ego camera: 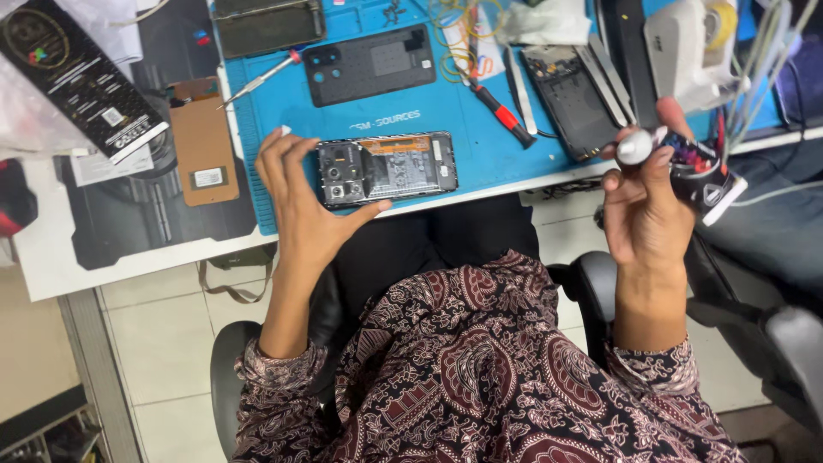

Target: The person holds a disassembled smartphone back cover and squeezes adhesive from a tube along its edge, then presses the cover onto the phone body and rubs along the seams. They pick up a green battery or cover component, fit it, and finally power on the reassembled phone, holding it up with the screen lit.

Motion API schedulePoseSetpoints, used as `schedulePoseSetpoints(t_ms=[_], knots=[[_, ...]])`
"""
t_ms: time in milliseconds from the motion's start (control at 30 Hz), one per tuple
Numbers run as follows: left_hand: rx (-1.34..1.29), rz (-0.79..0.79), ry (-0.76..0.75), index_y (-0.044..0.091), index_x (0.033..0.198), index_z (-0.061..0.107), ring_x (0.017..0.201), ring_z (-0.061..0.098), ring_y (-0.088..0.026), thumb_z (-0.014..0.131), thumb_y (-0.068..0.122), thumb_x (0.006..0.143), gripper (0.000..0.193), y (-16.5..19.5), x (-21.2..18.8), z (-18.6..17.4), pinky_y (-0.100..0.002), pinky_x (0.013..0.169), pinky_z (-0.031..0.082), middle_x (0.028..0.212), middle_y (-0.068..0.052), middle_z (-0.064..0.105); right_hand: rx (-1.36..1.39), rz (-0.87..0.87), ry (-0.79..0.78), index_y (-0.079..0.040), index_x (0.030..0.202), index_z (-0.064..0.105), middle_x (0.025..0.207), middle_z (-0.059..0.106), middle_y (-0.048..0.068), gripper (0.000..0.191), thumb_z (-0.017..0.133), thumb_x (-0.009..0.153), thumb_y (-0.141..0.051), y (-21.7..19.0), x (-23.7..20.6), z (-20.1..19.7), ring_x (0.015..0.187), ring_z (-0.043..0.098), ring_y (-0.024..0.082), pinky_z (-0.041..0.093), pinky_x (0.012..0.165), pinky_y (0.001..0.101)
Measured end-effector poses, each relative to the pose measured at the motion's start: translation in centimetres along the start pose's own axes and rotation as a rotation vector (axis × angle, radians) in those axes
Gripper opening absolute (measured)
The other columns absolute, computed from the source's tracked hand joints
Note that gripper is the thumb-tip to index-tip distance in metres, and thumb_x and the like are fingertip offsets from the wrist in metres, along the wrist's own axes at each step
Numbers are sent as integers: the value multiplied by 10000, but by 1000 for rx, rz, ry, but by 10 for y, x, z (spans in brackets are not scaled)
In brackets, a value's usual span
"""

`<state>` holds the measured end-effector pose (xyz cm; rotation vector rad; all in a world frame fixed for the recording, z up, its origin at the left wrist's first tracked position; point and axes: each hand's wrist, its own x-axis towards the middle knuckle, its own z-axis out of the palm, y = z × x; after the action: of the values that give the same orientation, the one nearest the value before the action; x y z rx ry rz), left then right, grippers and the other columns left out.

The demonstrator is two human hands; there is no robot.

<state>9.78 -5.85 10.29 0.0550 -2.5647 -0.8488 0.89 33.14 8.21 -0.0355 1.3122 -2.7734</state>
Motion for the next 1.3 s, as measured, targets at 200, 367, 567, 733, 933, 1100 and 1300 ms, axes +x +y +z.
schedulePoseSetpoints(t_ms=[200,367,567,733,933,1100,1300], knots=[[255,-38,-50,-19,1254,594,1298,377,-412,966,618,629,967,-4,0,-1,-612,1091,324,1261,-187,441,-22,77,18,-4,1503,478,1228,663,152,436,681,1134,-118,9,10,17,1078,667,238,519,784,262],[330,-37,-102,-69,1237,647,1198,407,-379,917,685,652,991,-5,3,-4,-621,1080,317,1198,-176,478,-67,100,16,-9,1410,560,1203,667,152,312,668,1133,-102,18,13,24,1056,665,242,517,775,272],[278,-43,-118,-68,1199,684,1143,472,-368,912,658,687,918,-21,24,-31,-549,986,414,1173,-162,529,-54,25,8,-21,1379,573,1238,665,148,271,672,1146,-119,20,19,33,1046,636,231,507,789,279],[297,26,-70,-6,1076,723,1077,576,-355,881,291,870,395,-49,51,-30,-468,918,491,1114,-140,618,84,28,21,-89,1376,574,1274,658,128,286,678,1110,-110,9,26,34,1140,629,233,500,861,272],[158,-88,-78,0,1022,696,944,694,-296,805,104,1015,151,-24,74,-27,-402,833,547,1023,-128,701,346,-2,32,-118,1301,614,1292,660,101,214,667,1094,-115,-2,17,51,1126,567,223,486,898,246],[-316,90,69,37,1028,674,893,745,-197,731,-15,1005,80,55,88,-13,-331,787,573,1031,-87,743,431,7,-86,-130,1297,634,1239,654,91,199,670,1104,-167,1,6,88,1117,530,204,461,949,267],[-752,418,20,20,1251,661,961,743,-198,729,-72,981,293,147,90,23,-289,810,639,1113,-97,702,384,-19,-142,-86,1277,596,1206,599,84,215,629,1115,-223,13,-8,113,1249,526,254,466,1132,399]])
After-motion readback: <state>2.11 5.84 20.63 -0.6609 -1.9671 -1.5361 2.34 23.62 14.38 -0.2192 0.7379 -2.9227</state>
